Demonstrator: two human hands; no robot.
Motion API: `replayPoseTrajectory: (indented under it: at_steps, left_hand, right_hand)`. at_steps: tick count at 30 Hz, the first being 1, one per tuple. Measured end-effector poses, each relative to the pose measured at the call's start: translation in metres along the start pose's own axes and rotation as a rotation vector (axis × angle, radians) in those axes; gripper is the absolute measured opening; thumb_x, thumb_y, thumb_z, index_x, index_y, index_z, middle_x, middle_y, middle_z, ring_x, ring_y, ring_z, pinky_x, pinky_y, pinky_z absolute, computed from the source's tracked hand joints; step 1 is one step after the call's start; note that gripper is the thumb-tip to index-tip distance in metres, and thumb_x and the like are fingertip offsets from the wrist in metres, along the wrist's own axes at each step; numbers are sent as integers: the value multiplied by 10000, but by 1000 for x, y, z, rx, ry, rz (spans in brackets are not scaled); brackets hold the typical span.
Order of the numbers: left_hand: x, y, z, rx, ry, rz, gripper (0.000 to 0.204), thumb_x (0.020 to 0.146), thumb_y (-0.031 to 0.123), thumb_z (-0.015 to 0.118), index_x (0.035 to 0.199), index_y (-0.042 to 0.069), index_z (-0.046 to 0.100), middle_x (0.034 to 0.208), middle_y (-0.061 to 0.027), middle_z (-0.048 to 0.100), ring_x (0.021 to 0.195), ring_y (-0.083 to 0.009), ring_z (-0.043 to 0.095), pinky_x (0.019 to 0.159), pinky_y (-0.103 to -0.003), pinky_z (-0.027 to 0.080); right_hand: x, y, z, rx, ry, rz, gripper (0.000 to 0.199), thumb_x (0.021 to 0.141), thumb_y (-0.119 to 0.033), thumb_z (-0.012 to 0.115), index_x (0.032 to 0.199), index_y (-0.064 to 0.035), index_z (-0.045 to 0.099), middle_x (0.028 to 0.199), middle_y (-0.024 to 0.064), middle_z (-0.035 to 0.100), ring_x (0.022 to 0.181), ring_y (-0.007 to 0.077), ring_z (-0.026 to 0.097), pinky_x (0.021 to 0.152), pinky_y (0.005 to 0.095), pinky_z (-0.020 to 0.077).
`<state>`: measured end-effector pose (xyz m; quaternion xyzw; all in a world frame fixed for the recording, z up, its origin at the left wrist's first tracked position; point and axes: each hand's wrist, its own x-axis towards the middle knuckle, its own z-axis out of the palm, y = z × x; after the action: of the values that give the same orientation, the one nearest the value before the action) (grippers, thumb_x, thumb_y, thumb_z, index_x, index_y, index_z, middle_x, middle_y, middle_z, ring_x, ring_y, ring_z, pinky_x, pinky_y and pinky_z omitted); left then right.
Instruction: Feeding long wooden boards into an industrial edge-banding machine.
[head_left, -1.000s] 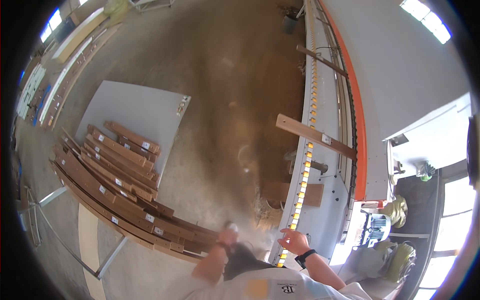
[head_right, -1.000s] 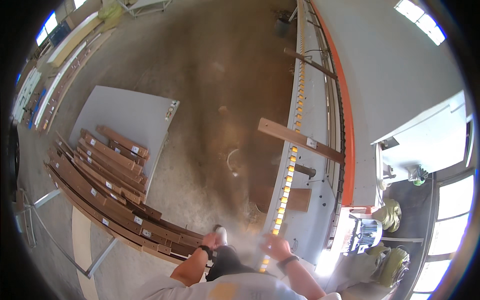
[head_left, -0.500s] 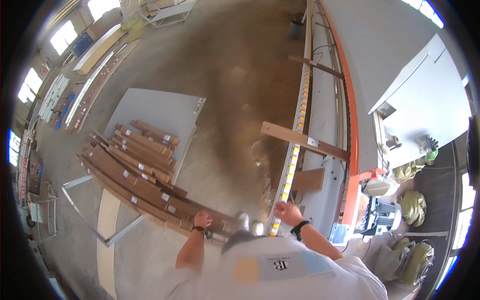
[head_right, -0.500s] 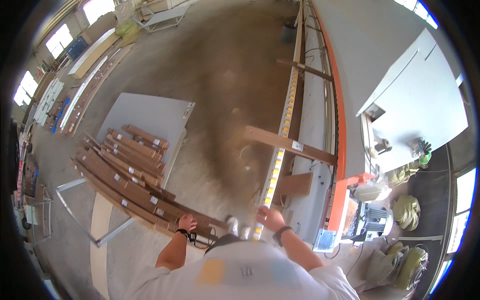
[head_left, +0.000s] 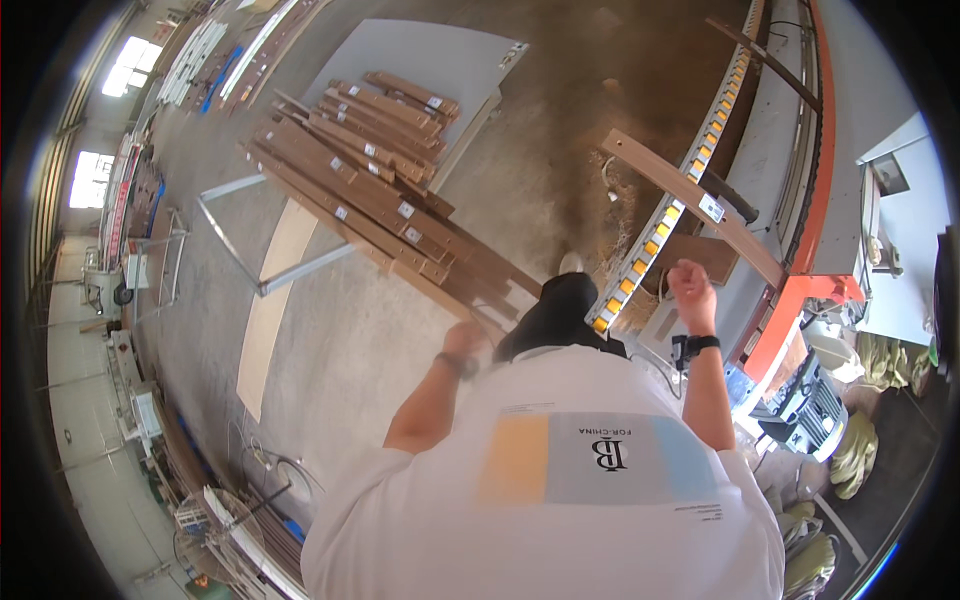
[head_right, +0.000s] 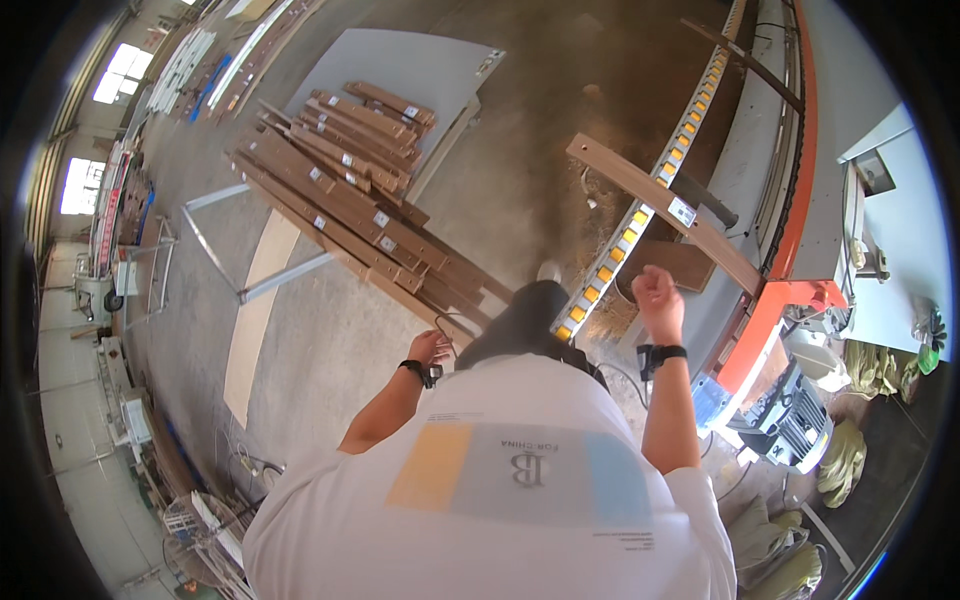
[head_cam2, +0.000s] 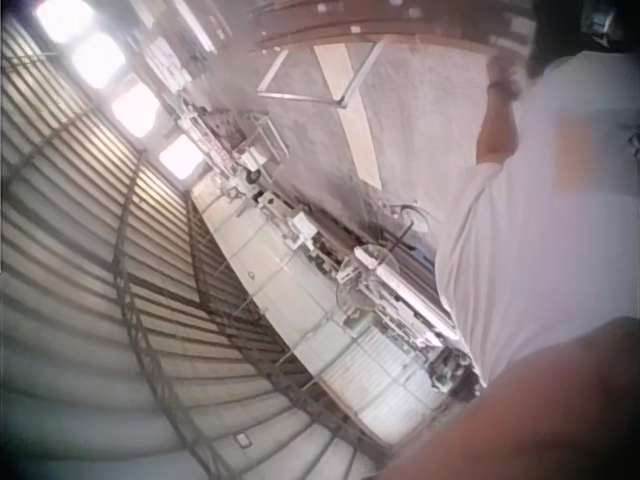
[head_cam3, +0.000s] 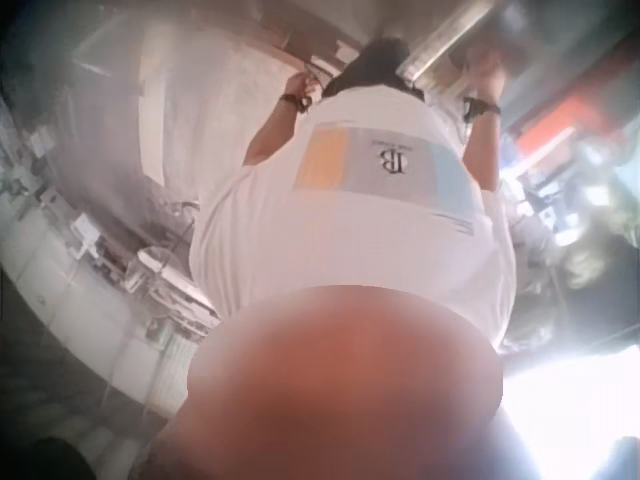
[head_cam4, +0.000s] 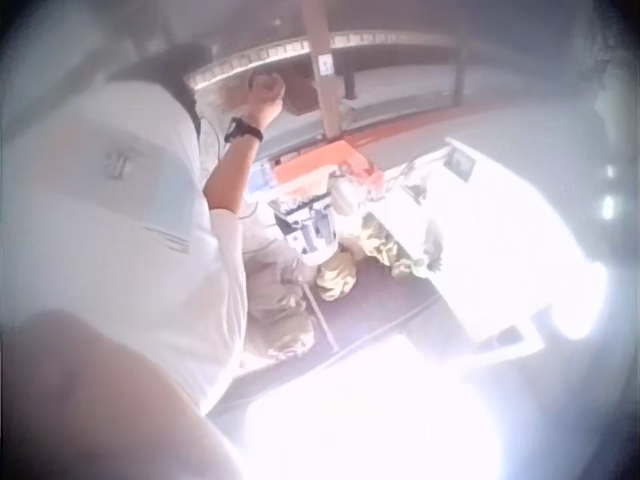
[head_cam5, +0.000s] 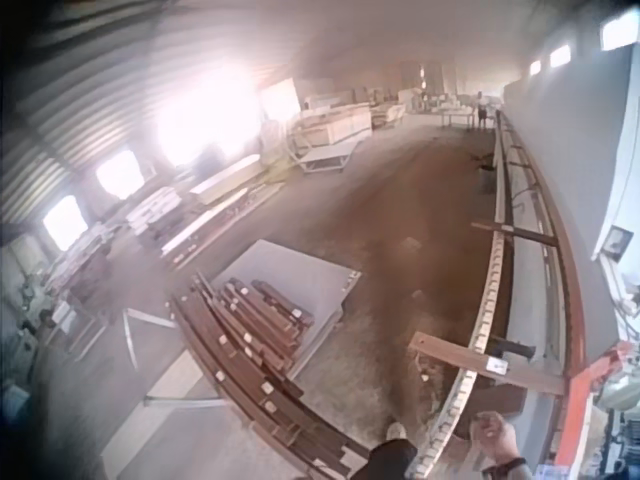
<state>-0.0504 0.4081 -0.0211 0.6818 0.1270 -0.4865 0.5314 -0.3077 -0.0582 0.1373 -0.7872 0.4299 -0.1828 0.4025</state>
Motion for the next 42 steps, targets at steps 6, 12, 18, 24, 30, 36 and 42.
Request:
replayPoseTrajectory:
  at_steps: [6,12,18,24,30,36,42]
  left_hand:
    - [-20,-35,-17,-132,189,-68,278,976,221,574,1217,82,579,930,-56,682,783,-186,671,638,-345,537]
    - [13,-93,-41,1072,57,159,263,902,219,571,1049,30,681,1057,-225,696,918,-366,683,814,-455,553]
    - [13,-34,-24,-302,-368,58,413,964,270,619,1259,-19,639,1180,-195,692,1048,-258,668,945,-388,519]
    - [-36,-1,-44,977,-90,278,312,999,117,506,1245,-28,633,1085,-81,712,971,-143,656,887,-292,530]
    - [-57,-11,-68,659,28,476,352,979,287,561,1106,-2,716,1068,-179,739,992,-284,691,858,-386,505]
    - [27,92,-19,1449,-33,595,245,963,208,558,989,14,704,952,-159,718,890,-254,675,785,-390,520]
    - [49,187,130,860,-106,438,175,962,184,620,1043,36,671,869,-126,706,808,-209,686,748,-324,541]
  right_hand:
    - [39,3,-40,-284,165,-100,488,854,-260,726,1279,-55,601,1162,118,702,1079,265,660,930,393,524]
    - [52,28,-79,-533,231,-135,769,774,-306,762,1441,-72,459,1421,149,550,1350,325,473,1131,439,389]
    - [34,52,-99,-690,86,31,882,739,-282,786,1506,-110,386,1555,89,420,1453,267,360,1195,418,311]
    - [49,61,-118,-760,86,133,872,746,-236,778,1518,-161,379,1579,10,390,1446,247,362,1164,453,345]
    - [56,75,-128,-794,160,85,598,752,-230,760,1317,-179,570,1288,34,607,1245,273,536,1046,488,410]
    - [11,62,-110,-489,173,128,673,669,-275,830,1283,-122,599,1264,88,598,1155,339,601,973,440,507]
    - [-15,39,-70,-334,274,245,639,678,-304,828,1253,-134,607,1221,77,607,1089,314,642,901,429,546]
